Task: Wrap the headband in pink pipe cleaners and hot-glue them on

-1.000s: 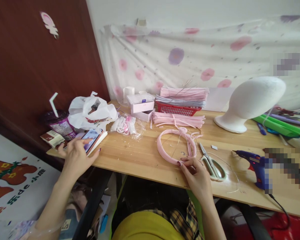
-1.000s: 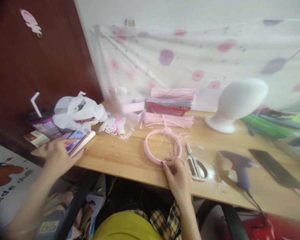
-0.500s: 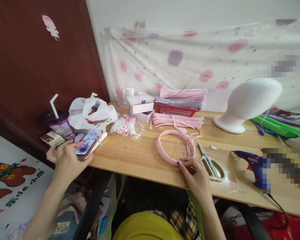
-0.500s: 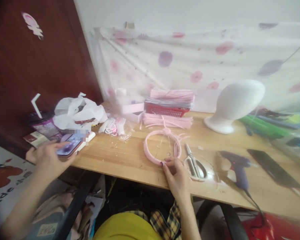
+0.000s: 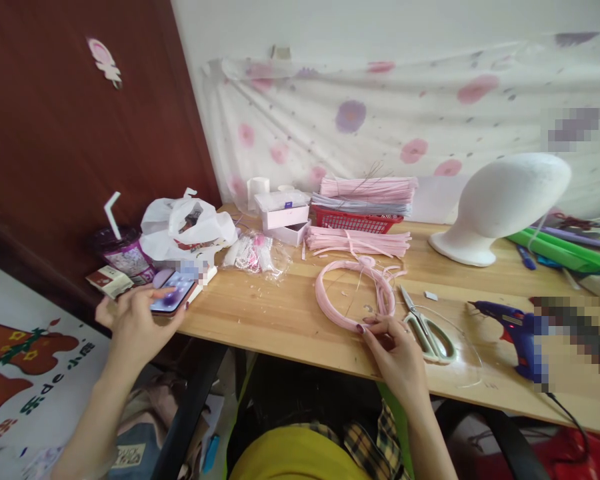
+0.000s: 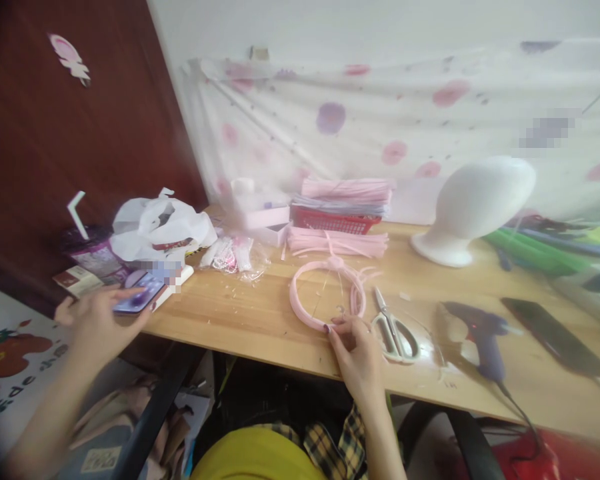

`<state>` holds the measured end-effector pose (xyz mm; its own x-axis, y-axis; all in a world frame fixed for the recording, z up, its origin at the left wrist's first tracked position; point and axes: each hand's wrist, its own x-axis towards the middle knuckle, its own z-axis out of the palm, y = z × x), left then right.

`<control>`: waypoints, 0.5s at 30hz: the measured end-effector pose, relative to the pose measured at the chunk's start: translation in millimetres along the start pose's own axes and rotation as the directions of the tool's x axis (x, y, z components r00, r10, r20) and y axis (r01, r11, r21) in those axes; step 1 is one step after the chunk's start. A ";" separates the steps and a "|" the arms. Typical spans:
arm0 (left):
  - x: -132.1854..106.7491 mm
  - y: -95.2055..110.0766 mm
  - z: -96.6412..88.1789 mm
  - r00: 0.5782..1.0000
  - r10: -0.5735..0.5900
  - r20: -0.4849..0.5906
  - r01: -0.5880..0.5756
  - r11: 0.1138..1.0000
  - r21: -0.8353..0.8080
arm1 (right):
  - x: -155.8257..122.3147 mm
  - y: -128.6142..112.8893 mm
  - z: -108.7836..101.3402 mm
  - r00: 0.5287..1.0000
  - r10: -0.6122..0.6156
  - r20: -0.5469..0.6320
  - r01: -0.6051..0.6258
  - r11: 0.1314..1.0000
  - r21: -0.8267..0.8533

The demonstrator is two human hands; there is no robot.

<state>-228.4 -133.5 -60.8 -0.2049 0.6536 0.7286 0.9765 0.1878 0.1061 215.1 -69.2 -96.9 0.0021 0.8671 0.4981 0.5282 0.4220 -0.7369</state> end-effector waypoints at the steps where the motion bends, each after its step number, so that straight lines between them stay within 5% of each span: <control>1: -0.4 -1.0 -0.8 0.999 -0.014 -0.041 0.013 1.000 -0.010 | 0.0 0.2 0.1 1.000 0.005 -0.001 -0.005 1.000 -0.003; 9: -14.5 -11.6 -5.1 0.936 -0.066 -0.345 0.032 0.994 -0.105 | 0.0 2.6 1.0 1.000 0.011 0.001 -0.011 1.000 0.000; 13: -16.9 -16.8 -4.0 0.927 -0.088 -0.365 0.058 0.994 -0.093 | 0.0 1.3 0.4 1.000 0.009 0.006 -0.009 1.000 0.005; 15: -17.0 -18.9 -3.9 0.958 -0.122 -0.261 0.089 0.987 -0.133 | 0.1 -0.3 -0.1 1.000 0.007 0.010 -0.008 1.000 0.011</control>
<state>-243.1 -151.0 -72.6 -0.2976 0.4116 0.8614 0.9545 0.1461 0.2599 215.0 -69.3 -96.6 -0.0023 0.8728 0.4882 0.5187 0.4184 -0.7456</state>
